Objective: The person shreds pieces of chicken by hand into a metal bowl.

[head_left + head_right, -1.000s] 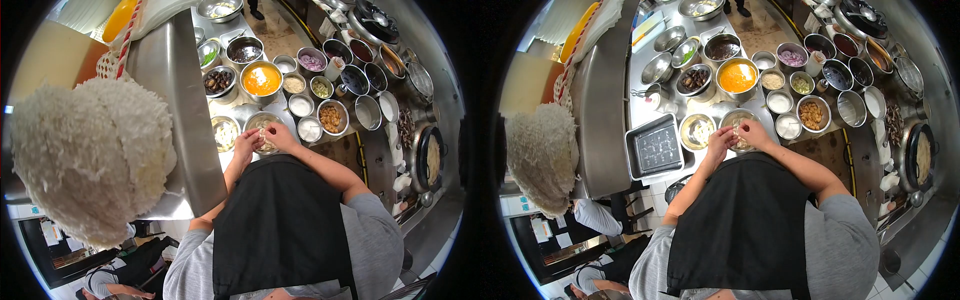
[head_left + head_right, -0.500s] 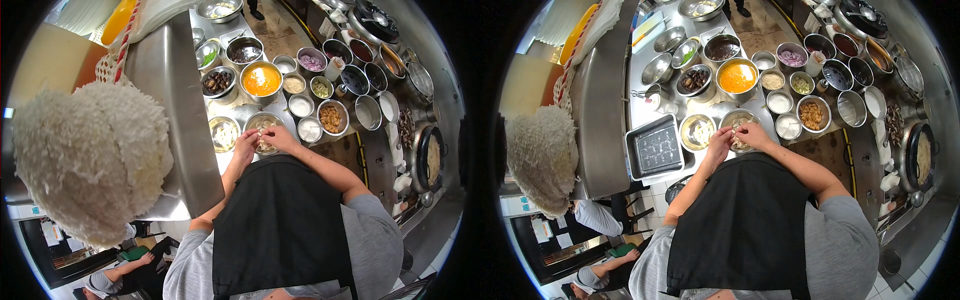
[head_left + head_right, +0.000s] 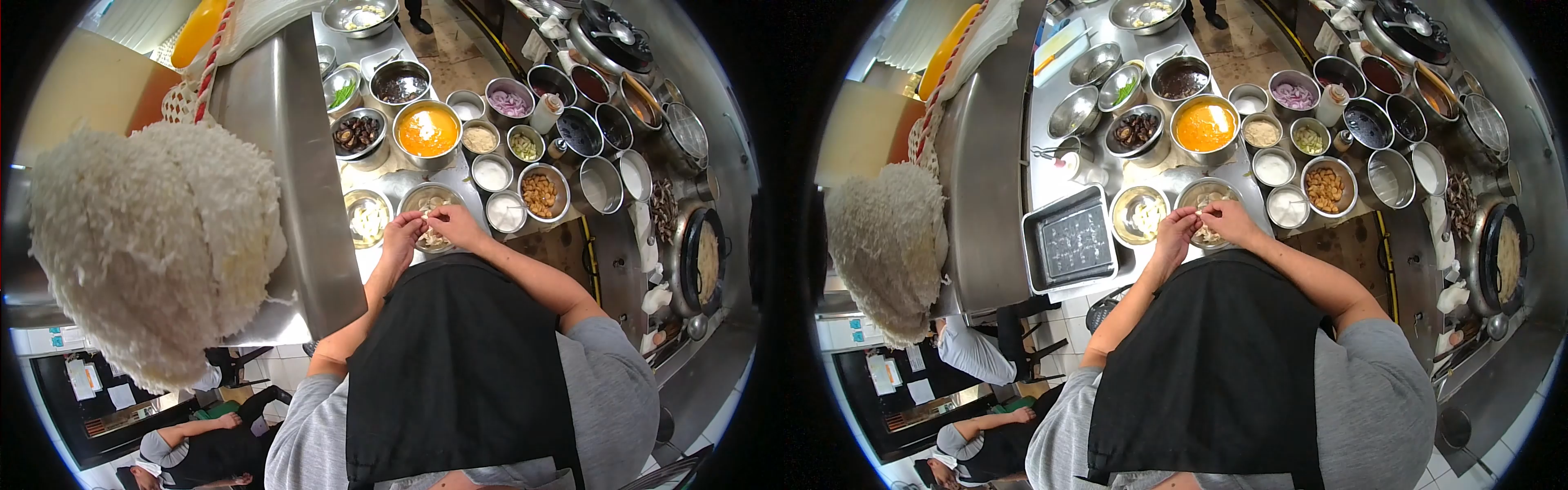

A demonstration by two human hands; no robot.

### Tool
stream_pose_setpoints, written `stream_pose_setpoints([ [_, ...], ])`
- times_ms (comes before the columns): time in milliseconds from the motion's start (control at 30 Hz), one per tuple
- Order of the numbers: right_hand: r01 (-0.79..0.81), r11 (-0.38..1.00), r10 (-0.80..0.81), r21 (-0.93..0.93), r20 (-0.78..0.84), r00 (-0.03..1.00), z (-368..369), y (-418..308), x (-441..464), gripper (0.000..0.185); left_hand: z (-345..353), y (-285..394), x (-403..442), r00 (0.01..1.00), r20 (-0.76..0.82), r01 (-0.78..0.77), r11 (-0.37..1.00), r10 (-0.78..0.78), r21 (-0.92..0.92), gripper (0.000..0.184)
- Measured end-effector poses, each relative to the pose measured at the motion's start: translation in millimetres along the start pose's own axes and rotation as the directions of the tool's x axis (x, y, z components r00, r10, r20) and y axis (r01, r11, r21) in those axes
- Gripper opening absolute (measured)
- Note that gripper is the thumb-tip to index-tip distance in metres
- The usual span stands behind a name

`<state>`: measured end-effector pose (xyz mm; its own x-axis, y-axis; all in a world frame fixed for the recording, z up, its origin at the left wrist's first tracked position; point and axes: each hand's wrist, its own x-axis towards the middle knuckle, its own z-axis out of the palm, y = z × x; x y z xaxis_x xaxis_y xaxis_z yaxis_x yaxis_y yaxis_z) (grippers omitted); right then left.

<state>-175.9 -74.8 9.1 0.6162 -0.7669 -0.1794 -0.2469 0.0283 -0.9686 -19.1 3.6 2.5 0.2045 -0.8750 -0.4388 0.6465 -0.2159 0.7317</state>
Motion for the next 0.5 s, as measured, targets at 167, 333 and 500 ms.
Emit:
stream_pose_setpoints([
  [167,0.040,0.996,-0.041,-0.077,-0.009,0.999,-5.8,-18.7,-7.9,0.018,5.8,3.2,-4.0,1.000,-0.009,0.006,0.999,-0.007,-0.033,0.016],
  [333,0.187,0.970,-0.195,-0.156,-0.041,0.980,-3.5,-5.3,-5.6,0.018,4.4,2.2,-3.7,1.000,0.007,-0.003,1.000,0.002,0.020,0.018],
  [500,0.233,0.949,-0.243,-0.211,-0.023,0.970,-5.4,-13.1,-9.1,0.017,5.8,2.8,-5.5,1.000,0.001,-0.007,1.000,0.007,0.031,0.020],
])
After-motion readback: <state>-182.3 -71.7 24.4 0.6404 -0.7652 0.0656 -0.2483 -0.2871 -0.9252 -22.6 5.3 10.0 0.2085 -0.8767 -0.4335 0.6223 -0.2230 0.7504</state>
